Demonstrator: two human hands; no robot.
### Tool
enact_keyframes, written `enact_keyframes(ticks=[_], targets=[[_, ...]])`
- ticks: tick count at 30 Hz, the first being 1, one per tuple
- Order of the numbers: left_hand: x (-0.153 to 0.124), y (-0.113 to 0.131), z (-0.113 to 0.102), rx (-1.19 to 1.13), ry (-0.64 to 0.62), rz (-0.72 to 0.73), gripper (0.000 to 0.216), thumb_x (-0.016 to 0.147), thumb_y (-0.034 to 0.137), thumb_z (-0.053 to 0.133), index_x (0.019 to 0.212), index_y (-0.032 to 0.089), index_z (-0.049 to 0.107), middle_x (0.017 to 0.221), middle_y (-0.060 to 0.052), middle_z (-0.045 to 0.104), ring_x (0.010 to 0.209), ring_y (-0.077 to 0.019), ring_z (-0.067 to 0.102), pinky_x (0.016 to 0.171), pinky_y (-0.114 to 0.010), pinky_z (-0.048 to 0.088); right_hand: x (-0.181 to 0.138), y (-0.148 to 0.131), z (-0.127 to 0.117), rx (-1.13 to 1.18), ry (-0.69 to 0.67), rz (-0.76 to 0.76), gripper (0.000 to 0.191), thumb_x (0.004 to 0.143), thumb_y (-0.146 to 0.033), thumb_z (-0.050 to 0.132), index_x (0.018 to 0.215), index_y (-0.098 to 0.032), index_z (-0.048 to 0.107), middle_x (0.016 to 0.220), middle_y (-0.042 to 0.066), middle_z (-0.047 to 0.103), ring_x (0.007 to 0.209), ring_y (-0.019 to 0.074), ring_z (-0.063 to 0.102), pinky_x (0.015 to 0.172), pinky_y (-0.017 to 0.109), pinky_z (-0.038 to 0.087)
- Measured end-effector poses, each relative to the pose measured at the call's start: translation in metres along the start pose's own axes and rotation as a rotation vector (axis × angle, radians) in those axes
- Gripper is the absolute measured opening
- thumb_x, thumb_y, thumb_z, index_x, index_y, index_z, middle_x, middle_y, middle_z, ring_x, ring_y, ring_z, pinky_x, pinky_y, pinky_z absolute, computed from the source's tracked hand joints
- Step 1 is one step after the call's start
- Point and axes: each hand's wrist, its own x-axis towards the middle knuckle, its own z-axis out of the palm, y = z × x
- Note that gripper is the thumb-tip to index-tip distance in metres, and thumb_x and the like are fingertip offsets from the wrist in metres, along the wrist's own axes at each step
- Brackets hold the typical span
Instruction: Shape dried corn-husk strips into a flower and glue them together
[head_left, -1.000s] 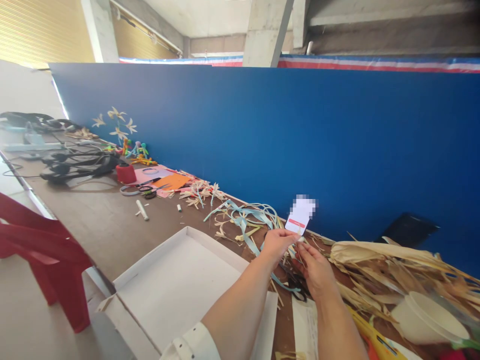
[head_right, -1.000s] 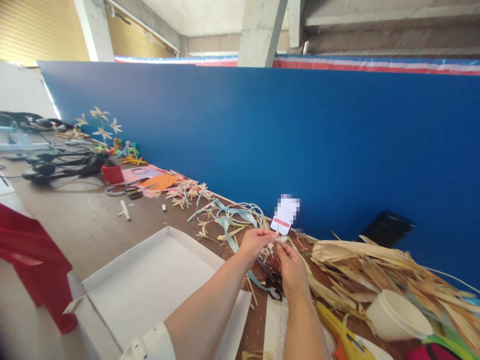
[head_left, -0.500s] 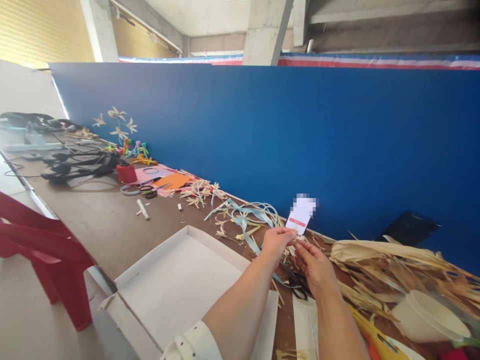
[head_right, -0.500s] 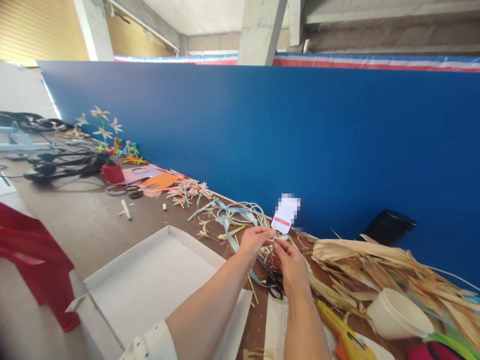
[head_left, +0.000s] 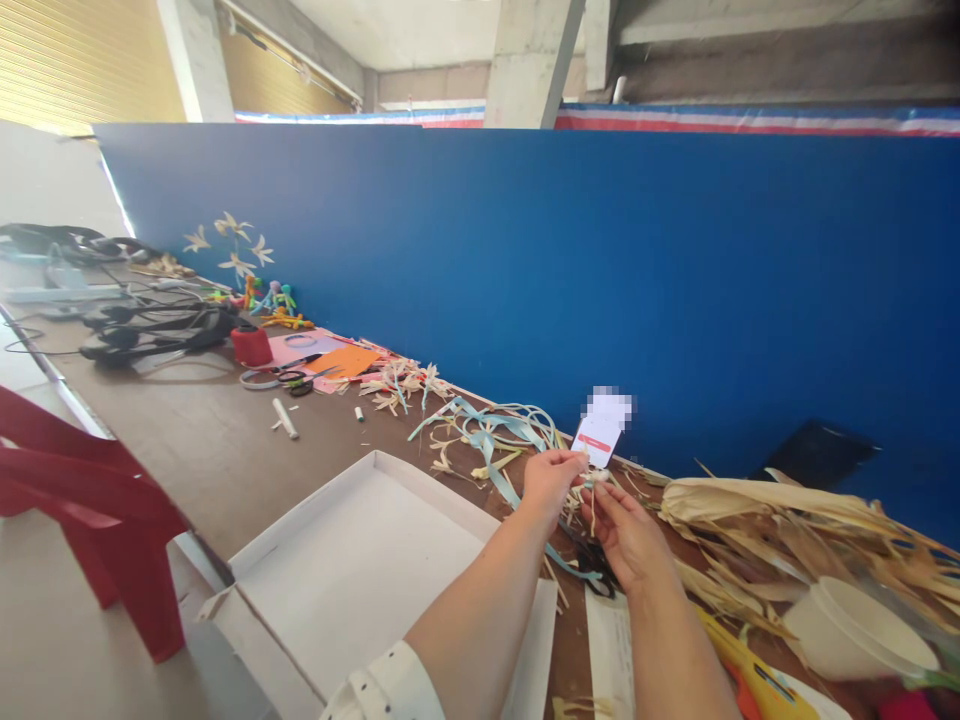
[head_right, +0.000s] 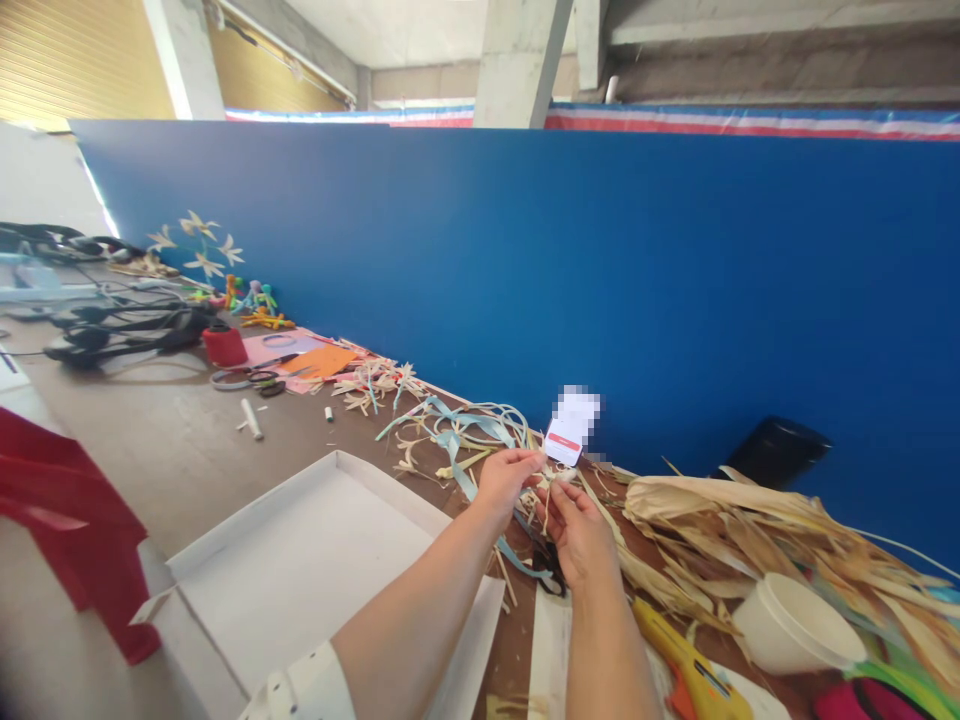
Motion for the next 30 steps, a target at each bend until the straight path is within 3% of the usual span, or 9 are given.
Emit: enact_keyframes(ticks=[8,15,20,22,26,30], targets=[[0.001,0.000,0.000,-0.021,0.007,0.001,0.025,0.054,0.029,0.077,0.067,0.010,0.067,0.066,-0.005,0.062,0.057,-0.0081,0.054,0.061,-0.023,0.046,0.004,-0.005,-0.001,0.136,0.034,0.063,0.003,0.077,-0.014,0.064,0.079,-0.013,0.064,0.074,0.006,0.068,0.071,0.0142,0.066,0.068,0.024,0.055],[0.003,-0.001,-0.002,-0.029,-0.006,0.011,0.025,0.055,0.029,0.075,0.068,0.010,0.067,0.067,-0.004,0.061,0.058,-0.0078,0.054,0.060,-0.022,0.045,-0.002,-0.016,0.006,0.206,0.048,0.106,0.018,0.087,-0.022,0.052,0.080,-0.011,0.064,0.081,0.011,0.067,0.080,0.0172,0.066,0.076,0.030,0.055],[0.004,0.001,-0.002,0.040,-0.012,0.009,0.023,0.058,0.028,0.075,0.070,0.010,0.068,0.067,-0.005,0.062,0.058,-0.0084,0.054,0.060,-0.022,0.047,-0.009,-0.028,0.008,0.243,0.100,0.022,0.003,0.078,-0.013,0.062,0.076,-0.012,0.062,0.074,0.005,0.065,0.068,0.0109,0.063,0.069,0.022,0.055],[0.003,0.000,-0.001,0.121,-0.029,0.008,0.019,0.059,0.025,0.073,0.068,0.010,0.068,0.066,-0.005,0.063,0.058,-0.0090,0.054,0.060,-0.022,0.048,-0.016,-0.037,0.006,0.261,0.116,-0.042,0.008,0.071,-0.009,0.068,0.073,-0.013,0.062,0.070,0.000,0.061,0.062,0.0072,0.060,0.066,0.017,0.053],[-0.003,-0.005,0.004,0.351,-0.109,-0.039,0.008,0.059,0.018,0.068,0.064,0.013,0.067,0.062,-0.003,0.062,0.055,-0.0099,0.054,0.057,-0.023,0.049,-0.038,-0.055,-0.003,0.298,0.131,-0.118,0.016,0.064,-0.007,0.073,0.071,-0.013,0.061,0.069,-0.002,0.058,0.059,0.0055,0.056,0.062,0.015,0.052],[-0.018,-0.006,0.014,0.691,-0.237,-0.070,0.005,0.058,0.015,0.062,0.056,0.015,0.066,0.046,-0.001,0.055,0.045,-0.0121,0.051,0.051,-0.024,0.045,-0.057,-0.064,-0.018,0.344,0.182,-0.102,0.011,0.066,-0.006,0.069,0.072,-0.012,0.061,0.066,-0.002,0.056,0.056,0.0042,0.053,0.055,0.012,0.049]])
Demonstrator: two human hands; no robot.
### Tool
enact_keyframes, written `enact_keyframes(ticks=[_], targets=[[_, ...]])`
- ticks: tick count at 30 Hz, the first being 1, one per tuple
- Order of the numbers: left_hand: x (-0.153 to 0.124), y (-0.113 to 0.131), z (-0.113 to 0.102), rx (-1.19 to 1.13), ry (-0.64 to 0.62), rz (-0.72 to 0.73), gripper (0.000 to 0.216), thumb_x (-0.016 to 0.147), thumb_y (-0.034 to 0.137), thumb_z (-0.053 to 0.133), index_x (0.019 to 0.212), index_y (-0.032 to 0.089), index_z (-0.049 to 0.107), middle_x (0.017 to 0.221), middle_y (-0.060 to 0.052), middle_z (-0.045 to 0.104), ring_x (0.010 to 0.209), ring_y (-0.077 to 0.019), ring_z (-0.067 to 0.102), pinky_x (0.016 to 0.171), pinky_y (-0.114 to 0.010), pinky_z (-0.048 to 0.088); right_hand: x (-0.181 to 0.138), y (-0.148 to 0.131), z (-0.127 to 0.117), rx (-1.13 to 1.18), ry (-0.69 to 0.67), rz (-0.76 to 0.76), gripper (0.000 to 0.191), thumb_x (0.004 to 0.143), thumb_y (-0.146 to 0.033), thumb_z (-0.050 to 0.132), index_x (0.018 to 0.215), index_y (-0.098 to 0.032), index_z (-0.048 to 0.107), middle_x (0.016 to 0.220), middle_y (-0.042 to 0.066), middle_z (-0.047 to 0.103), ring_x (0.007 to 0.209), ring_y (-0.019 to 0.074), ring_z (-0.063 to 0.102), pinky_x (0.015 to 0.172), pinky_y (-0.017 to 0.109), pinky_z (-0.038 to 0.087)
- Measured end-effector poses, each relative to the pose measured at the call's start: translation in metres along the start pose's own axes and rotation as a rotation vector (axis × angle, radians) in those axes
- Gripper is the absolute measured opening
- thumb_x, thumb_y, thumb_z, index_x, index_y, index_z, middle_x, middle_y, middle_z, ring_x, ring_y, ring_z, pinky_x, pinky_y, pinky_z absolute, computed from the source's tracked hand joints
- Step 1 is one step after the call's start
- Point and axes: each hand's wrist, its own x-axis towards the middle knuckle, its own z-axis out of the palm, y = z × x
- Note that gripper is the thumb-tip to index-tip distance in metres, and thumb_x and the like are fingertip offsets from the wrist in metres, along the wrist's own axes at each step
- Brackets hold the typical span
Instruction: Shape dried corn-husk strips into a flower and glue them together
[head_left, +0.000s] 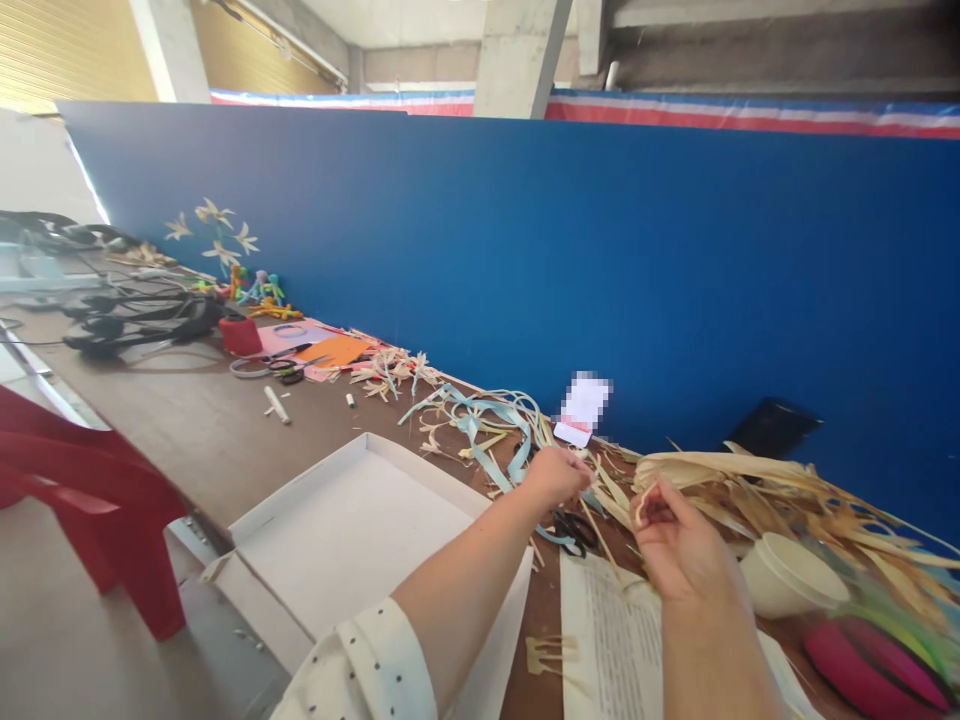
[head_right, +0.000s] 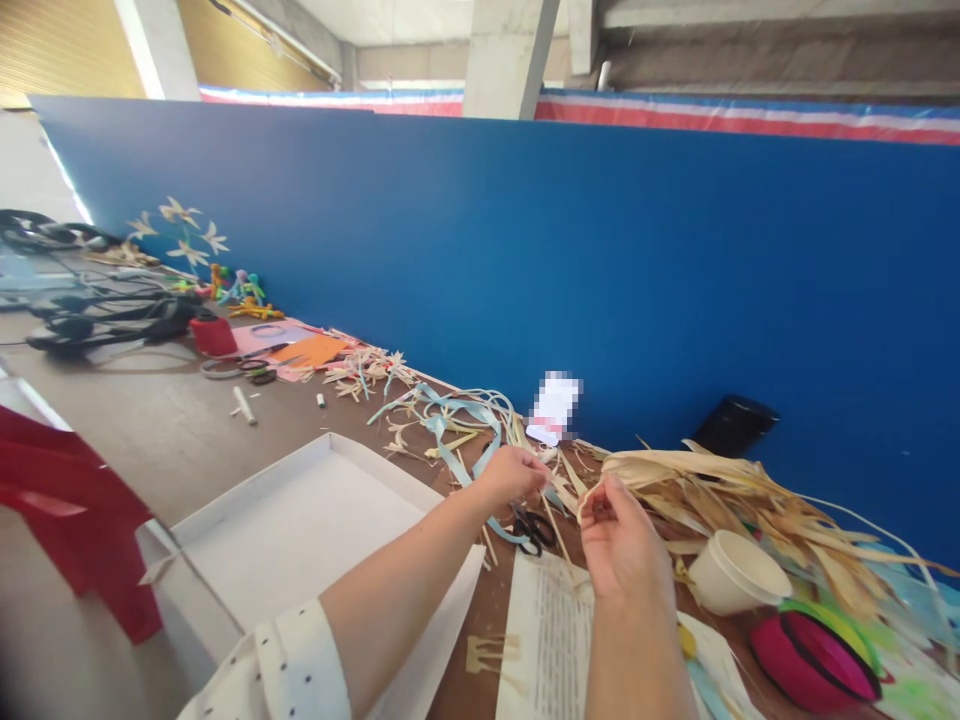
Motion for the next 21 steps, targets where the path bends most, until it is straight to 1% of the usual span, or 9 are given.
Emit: enact_keyframes(ticks=[3,5,7,9,11,13,16,21], targets=[[-0.016,0.005,0.006,0.189,-0.068,-0.003,0.008,0.055,0.013,0.060,0.048,0.016,0.064,0.041,-0.003,0.053,0.044,-0.0151,0.052,0.051,-0.027,0.046,-0.005,-0.004,-0.012,0.022,0.042,0.032,0.011,0.066,-0.006,0.068,0.070,-0.013,0.060,0.063,-0.002,0.055,0.054,0.0039,0.053,0.055,0.013,0.050],[-0.027,0.006,0.008,0.164,-0.150,-0.080,0.010,0.053,0.011,0.060,0.047,0.017,0.064,0.042,-0.004,0.055,0.047,-0.0170,0.055,0.054,-0.030,0.048,-0.007,-0.003,-0.018,0.028,0.053,0.055,0.012,0.064,-0.007,0.069,0.069,-0.013,0.059,0.061,-0.003,0.055,0.053,0.0044,0.053,0.055,0.014,0.050],[-0.038,0.003,0.010,0.096,-0.187,-0.151,0.011,0.052,0.010,0.060,0.045,0.018,0.062,0.043,-0.003,0.056,0.048,-0.0175,0.056,0.056,-0.032,0.049,-0.007,0.000,-0.023,0.032,0.058,0.069,0.013,0.063,-0.008,0.070,0.067,-0.014,0.059,0.060,-0.003,0.054,0.053,0.0045,0.053,0.055,0.014,0.050],[-0.046,-0.003,0.012,0.059,-0.191,-0.182,0.011,0.052,0.010,0.060,0.044,0.018,0.061,0.044,-0.003,0.056,0.049,-0.0173,0.056,0.057,-0.033,0.050,-0.008,0.005,-0.026,0.033,0.053,0.078,0.015,0.062,-0.008,0.071,0.066,-0.014,0.058,0.059,-0.004,0.053,0.052,0.0045,0.052,0.054,0.014,0.050],[-0.052,-0.011,0.013,0.081,-0.177,-0.194,0.010,0.053,0.012,0.060,0.045,0.018,0.062,0.046,-0.003,0.057,0.048,-0.0166,0.056,0.056,-0.032,0.050,-0.009,0.010,-0.029,0.033,0.042,0.085,0.017,0.060,-0.009,0.072,0.066,-0.015,0.057,0.060,-0.004,0.054,0.052,0.0047,0.053,0.054,0.014,0.050],[-0.055,-0.018,0.013,0.140,-0.155,-0.185,0.008,0.054,0.014,0.060,0.048,0.019,0.064,0.047,-0.002,0.058,0.047,-0.0156,0.055,0.054,-0.030,0.049,-0.009,0.015,-0.031,0.034,0.031,0.085,0.018,0.059,-0.010,0.072,0.067,-0.015,0.058,0.062,-0.004,0.054,0.053,0.0049,0.053,0.054,0.014,0.050],[-0.057,-0.023,0.011,0.269,-0.130,-0.119,0.007,0.054,0.016,0.061,0.052,0.020,0.067,0.047,-0.002,0.059,0.045,-0.0137,0.053,0.051,-0.024,0.045,-0.009,0.021,-0.034,0.030,0.024,0.072,0.021,0.056,-0.010,0.074,0.069,-0.015,0.059,0.062,-0.004,0.055,0.054,0.0051,0.053,0.054,0.015,0.050],[-0.061,-0.019,0.005,0.415,-0.129,-0.007,0.012,0.057,0.016,0.059,0.057,0.021,0.070,0.049,-0.002,0.060,0.044,-0.0121,0.049,0.049,-0.021,0.041,-0.010,0.025,-0.036,0.010,0.010,0.057,0.023,0.052,-0.011,0.076,0.067,-0.014,0.059,0.061,-0.004,0.056,0.053,0.0048,0.052,0.055,0.016,0.050]])
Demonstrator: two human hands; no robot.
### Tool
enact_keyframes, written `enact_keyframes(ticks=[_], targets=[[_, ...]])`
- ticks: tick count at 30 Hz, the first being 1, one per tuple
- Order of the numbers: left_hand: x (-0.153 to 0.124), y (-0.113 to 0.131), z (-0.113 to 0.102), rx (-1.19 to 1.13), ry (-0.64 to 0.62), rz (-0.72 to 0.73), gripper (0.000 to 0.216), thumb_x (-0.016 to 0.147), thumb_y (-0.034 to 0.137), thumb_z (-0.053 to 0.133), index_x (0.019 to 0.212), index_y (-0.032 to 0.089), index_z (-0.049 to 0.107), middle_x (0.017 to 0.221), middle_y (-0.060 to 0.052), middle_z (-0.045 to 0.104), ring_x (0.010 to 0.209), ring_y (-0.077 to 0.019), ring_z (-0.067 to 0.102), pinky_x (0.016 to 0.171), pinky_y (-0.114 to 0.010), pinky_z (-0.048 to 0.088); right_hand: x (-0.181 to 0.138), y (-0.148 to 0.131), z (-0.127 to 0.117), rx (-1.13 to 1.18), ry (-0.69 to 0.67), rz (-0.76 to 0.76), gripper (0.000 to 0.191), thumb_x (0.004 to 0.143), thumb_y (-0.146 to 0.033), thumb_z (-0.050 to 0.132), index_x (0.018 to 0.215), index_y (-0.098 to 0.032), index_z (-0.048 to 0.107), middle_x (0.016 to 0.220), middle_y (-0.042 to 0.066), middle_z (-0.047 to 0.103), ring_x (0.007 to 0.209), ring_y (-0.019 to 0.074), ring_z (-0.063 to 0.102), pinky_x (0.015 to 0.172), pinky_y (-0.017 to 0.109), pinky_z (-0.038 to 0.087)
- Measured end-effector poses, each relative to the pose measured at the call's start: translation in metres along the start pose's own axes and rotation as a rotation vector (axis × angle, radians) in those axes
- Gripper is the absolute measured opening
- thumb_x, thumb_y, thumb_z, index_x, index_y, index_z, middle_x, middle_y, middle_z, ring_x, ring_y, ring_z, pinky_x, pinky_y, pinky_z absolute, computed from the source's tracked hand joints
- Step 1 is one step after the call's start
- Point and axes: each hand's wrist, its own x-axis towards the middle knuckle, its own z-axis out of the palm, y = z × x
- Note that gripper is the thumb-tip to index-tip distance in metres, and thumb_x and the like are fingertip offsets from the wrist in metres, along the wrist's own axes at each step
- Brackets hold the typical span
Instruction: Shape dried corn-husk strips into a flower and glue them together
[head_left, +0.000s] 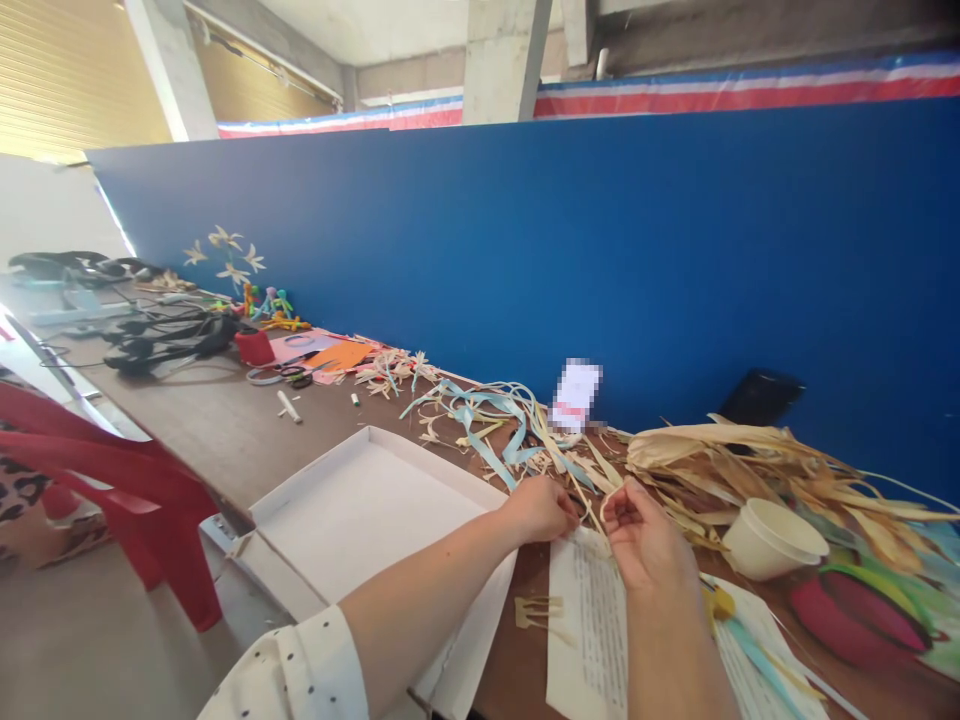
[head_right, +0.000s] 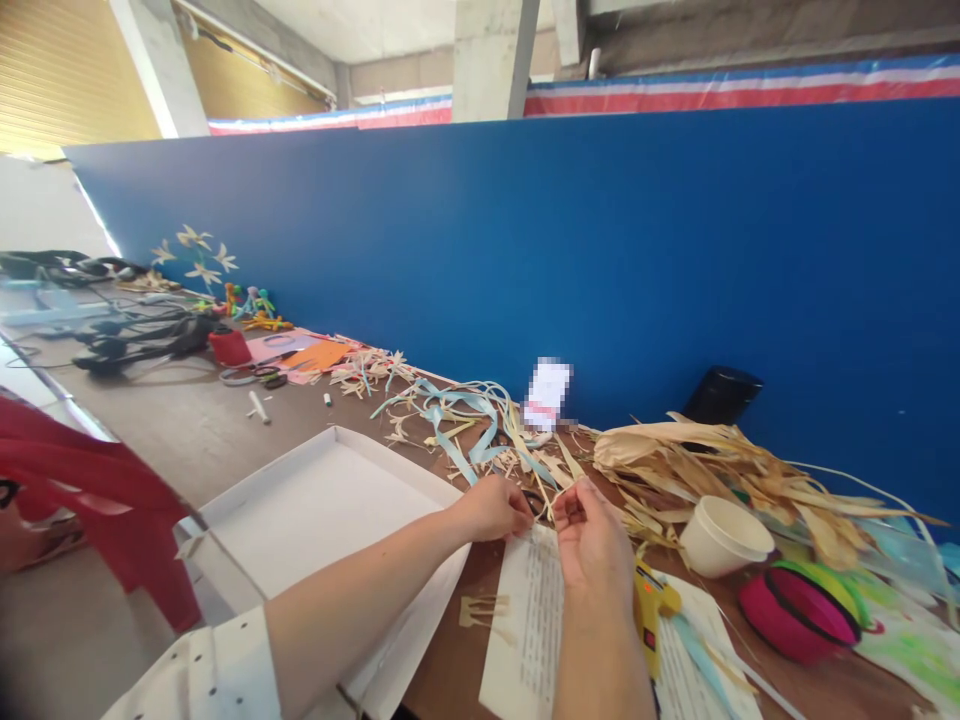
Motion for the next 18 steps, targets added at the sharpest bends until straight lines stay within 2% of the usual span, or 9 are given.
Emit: enact_keyframes(ticks=[6,11,18], targets=[[-0.007,0.004,-0.007,0.095,0.117,0.109,0.007,0.057,0.018,0.065,0.057,0.022,0.071,0.057,-0.001,0.063,0.052,-0.0119,0.050,0.053,-0.020,0.038,-0.004,0.003,0.003,-0.027,-0.014,-0.003,0.024,0.051,-0.013,0.077,0.068,-0.016,0.060,0.062,-0.004,0.057,0.054,0.0054,0.053,0.055,0.016,0.050],[-0.005,-0.001,-0.006,0.096,0.105,0.101,0.009,0.060,0.021,0.063,0.062,0.022,0.072,0.060,-0.001,0.065,0.053,-0.0122,0.051,0.053,-0.020,0.037,-0.004,0.005,0.006,-0.035,-0.020,-0.012,0.027,0.049,-0.012,0.078,0.070,-0.015,0.061,0.061,-0.004,0.057,0.053,0.0053,0.052,0.054,0.015,0.050],[-0.002,-0.008,0.001,0.172,0.148,0.186,0.015,0.067,0.024,0.058,0.071,0.024,0.073,0.069,-0.002,0.068,0.062,-0.0155,0.057,0.057,-0.022,0.037,-0.005,0.002,0.009,-0.029,-0.015,-0.044,0.028,0.047,-0.013,0.080,0.069,-0.014,0.063,0.062,-0.003,0.058,0.055,0.0058,0.053,0.053,0.015,0.050]])
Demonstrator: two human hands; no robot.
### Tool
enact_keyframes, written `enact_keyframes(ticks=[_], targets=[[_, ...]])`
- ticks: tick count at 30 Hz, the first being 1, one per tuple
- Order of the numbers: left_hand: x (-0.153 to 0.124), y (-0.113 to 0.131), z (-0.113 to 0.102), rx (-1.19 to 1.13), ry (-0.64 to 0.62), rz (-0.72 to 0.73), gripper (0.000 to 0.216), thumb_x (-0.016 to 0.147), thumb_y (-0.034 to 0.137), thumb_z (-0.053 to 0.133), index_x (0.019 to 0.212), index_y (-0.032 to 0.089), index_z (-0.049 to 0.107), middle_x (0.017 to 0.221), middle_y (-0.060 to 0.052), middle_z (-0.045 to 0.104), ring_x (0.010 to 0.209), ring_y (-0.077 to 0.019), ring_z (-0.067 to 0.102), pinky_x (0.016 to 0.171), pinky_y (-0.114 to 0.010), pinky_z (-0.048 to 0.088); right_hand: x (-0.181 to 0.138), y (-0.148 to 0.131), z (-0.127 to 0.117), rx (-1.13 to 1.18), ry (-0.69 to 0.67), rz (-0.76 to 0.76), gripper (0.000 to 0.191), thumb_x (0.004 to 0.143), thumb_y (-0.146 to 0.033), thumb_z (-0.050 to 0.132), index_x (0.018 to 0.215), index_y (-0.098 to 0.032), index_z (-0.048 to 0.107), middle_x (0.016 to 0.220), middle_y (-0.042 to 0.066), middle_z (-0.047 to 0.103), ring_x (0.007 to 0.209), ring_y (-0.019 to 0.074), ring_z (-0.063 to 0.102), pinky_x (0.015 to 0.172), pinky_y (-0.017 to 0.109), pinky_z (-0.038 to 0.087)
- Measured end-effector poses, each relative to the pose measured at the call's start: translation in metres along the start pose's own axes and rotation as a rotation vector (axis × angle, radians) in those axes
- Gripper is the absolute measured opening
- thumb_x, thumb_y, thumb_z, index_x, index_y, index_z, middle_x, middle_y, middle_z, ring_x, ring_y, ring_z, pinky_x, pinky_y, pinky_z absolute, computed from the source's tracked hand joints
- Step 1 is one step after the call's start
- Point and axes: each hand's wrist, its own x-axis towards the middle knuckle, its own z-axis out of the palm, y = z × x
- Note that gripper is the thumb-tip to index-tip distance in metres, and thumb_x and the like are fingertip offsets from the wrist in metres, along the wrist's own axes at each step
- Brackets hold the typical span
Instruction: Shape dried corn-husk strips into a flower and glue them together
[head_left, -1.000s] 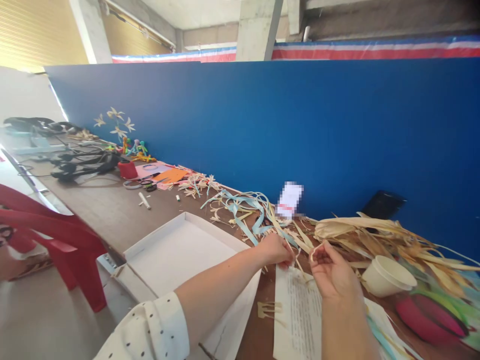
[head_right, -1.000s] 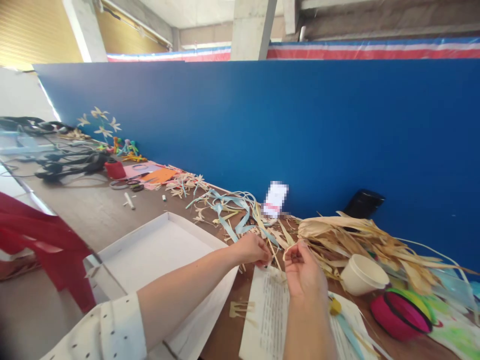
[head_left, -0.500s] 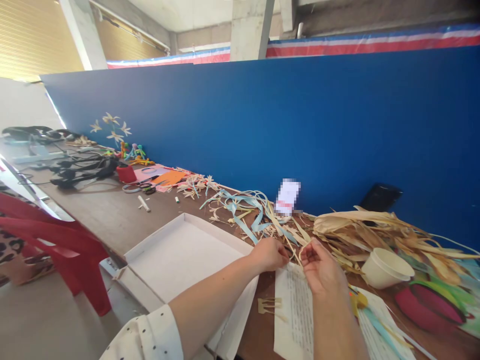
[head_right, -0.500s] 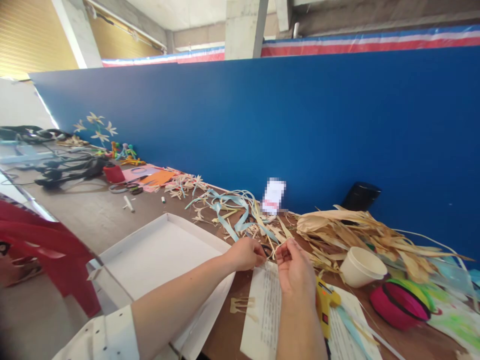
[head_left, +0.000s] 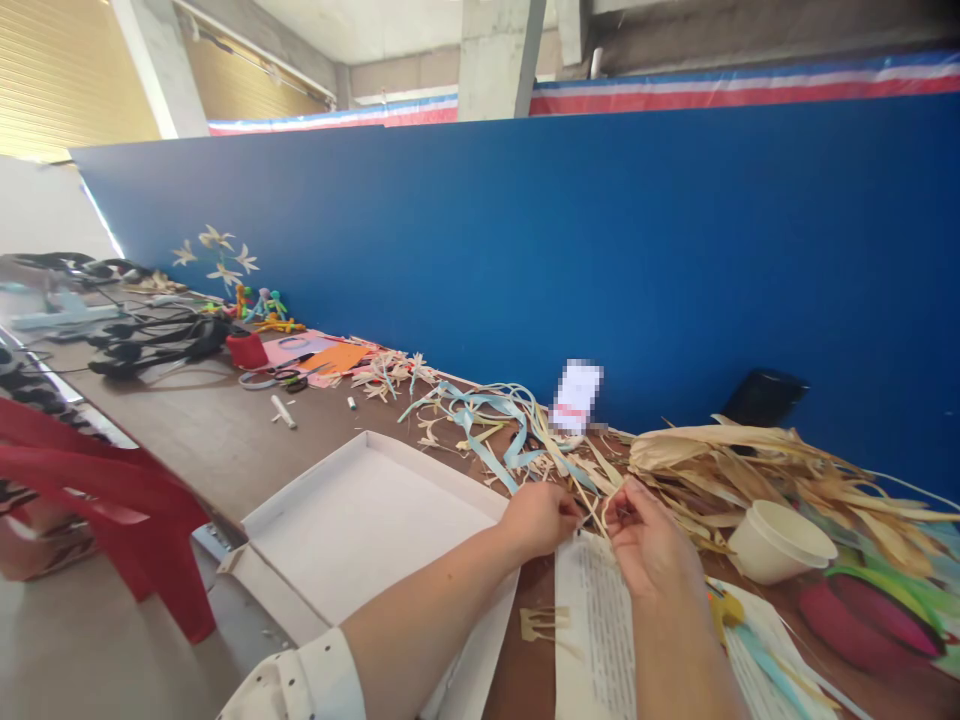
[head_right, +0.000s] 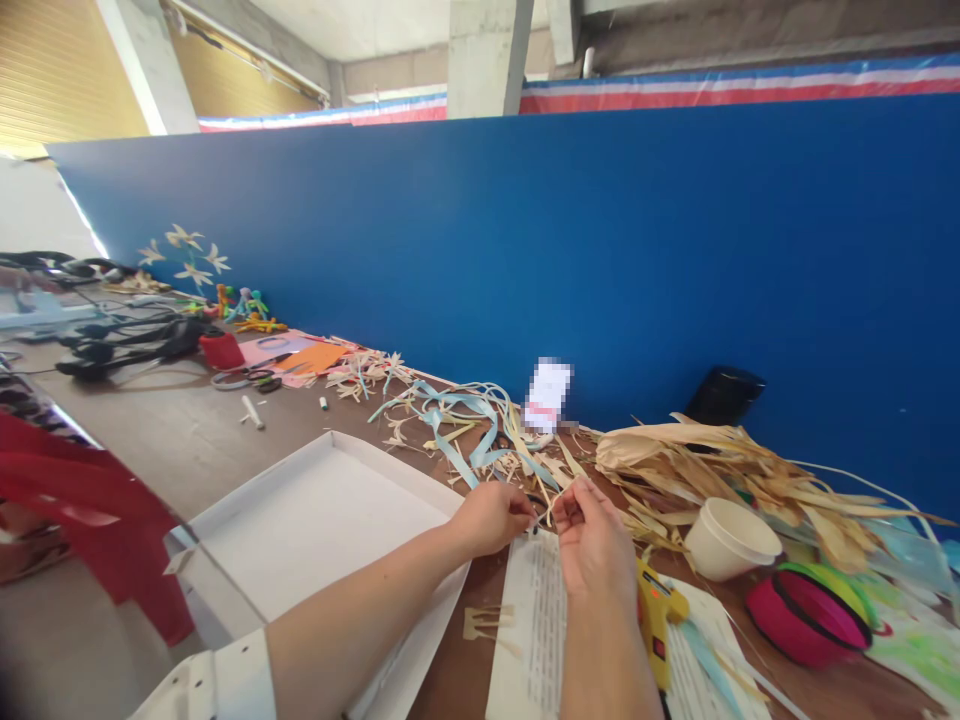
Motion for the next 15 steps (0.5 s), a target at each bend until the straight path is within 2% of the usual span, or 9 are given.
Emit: enact_keyframes(ticks=[6,15], targets=[[-0.002,-0.001,0.001,-0.058,-0.017,-0.002,0.014,0.069,0.028,0.060,0.074,0.024,0.073,0.072,-0.001,0.069,0.066,-0.0159,0.060,0.059,-0.022,0.038,-0.007,-0.009,0.004,-0.007,0.011,-0.018,0.033,0.045,-0.013,0.081,0.072,-0.015,0.063,0.065,-0.003,0.059,0.056,0.0059,0.053,0.054,0.016,0.050],[-0.005,-0.010,0.004,0.033,-0.025,0.162,0.018,0.073,0.028,0.056,0.077,0.023,0.072,0.078,-0.001,0.069,0.073,-0.0159,0.060,0.066,-0.022,0.040,-0.020,-0.004,0.005,-0.040,0.029,0.003,0.037,0.045,-0.013,0.082,0.077,-0.014,0.064,0.067,-0.002,0.060,0.058,0.0071,0.055,0.053,0.017,0.051]])
